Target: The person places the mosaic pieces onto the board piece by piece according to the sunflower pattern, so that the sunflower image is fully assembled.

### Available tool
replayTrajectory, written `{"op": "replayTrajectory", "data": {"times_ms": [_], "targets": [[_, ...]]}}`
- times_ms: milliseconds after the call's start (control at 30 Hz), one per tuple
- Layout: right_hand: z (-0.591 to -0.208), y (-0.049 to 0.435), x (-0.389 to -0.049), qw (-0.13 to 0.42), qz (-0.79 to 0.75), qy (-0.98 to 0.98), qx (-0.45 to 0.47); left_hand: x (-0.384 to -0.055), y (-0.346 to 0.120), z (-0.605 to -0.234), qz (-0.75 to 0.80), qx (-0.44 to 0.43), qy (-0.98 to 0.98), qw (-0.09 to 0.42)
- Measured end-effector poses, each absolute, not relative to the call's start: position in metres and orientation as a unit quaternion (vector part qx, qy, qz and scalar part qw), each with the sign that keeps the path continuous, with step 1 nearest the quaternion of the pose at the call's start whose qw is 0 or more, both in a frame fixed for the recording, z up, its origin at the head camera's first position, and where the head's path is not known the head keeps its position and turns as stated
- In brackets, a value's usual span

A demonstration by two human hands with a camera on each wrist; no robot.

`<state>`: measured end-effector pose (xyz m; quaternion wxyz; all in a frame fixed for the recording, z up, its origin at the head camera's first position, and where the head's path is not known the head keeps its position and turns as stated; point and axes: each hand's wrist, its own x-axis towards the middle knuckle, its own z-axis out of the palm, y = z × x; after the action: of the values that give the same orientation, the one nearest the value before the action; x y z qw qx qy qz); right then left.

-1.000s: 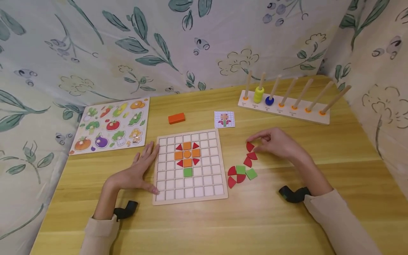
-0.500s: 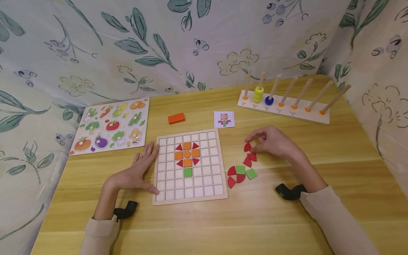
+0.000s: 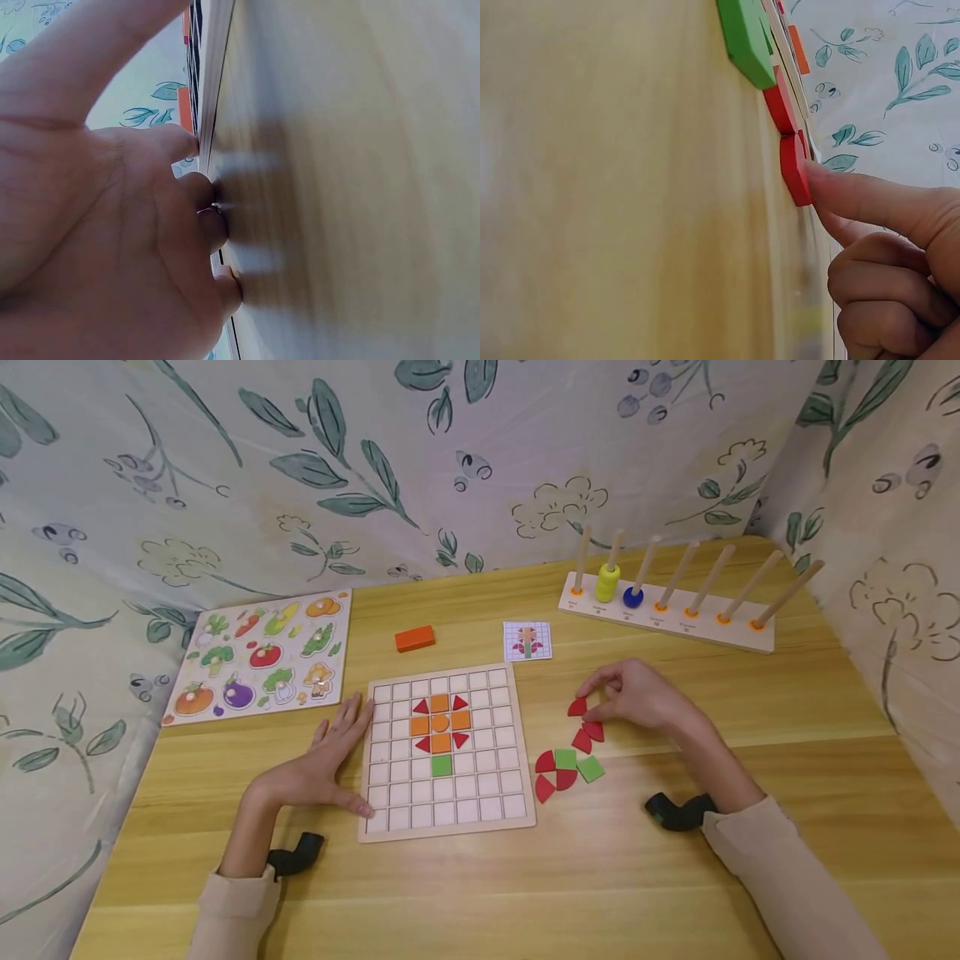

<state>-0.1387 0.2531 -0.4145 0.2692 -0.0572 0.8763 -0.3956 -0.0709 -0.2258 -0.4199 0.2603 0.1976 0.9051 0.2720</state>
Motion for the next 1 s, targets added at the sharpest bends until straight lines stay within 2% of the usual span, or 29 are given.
{"op": "replayTrajectory", "data": {"times_ms": [167, 433, 700, 1000], "targets": [[-0.413, 0.250, -0.137, 0.265, -0.385, 0.882, -0.061, -0.071, -0.226, -0.420, 0.272, 0.198, 0.905, 0.259], [-0.406, 0.232, -0.127, 0.230, -0.395, 0.887, -0.072, -0.070, -0.226, -0.422, 0.268, 0.200, 0.906, 0.259], [-0.403, 0.184, -0.104, 0.249, -0.462, 0.846, -0.092, -0.071, -0.226, -0.422, 0.266, 0.199, 0.907, 0.259], [-0.412, 0.129, -0.089, 0.263, -0.464, 0.838, -0.117, -0.071, -0.226, -0.422, 0.266, 0.198, 0.907, 0.260]]}}
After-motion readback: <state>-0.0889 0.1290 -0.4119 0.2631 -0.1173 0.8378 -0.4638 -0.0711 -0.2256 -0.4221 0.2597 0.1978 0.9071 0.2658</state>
